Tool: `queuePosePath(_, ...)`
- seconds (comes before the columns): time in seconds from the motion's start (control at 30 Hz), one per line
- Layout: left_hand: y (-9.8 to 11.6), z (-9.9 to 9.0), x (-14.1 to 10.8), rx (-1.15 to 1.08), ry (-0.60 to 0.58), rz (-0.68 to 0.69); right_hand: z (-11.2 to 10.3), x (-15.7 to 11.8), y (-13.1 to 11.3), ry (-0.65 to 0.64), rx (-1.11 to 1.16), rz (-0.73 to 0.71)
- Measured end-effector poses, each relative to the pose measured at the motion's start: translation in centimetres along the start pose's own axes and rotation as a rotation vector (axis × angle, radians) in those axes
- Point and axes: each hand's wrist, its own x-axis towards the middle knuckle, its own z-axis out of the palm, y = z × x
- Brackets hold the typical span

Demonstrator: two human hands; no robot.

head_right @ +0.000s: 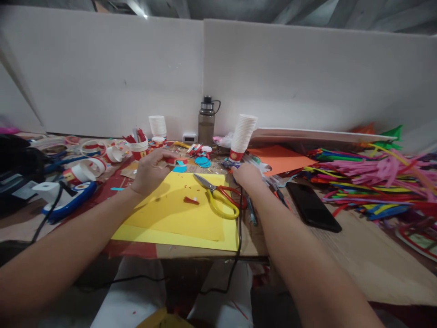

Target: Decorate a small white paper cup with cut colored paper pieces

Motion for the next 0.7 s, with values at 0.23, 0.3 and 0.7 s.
queuePosePath(0.23,-0.2,0.1,0.0,-0.009,0.032,-0.126,-1.6,-2.7,-2.3,0.194,-0.007,-0.171)
queuePosePath(0.3,-0.2,0.1,0.1,-0.012,0.050,-0.158,-1.6,-4.4,-3.9,0.078,0.183,-0.377)
queuePosePath(0.7,-0.2,0.3,-0.2,0.042,-0.013,-0.126,0.5,-9.5,-7.4,-0.204,0.117,-0.714)
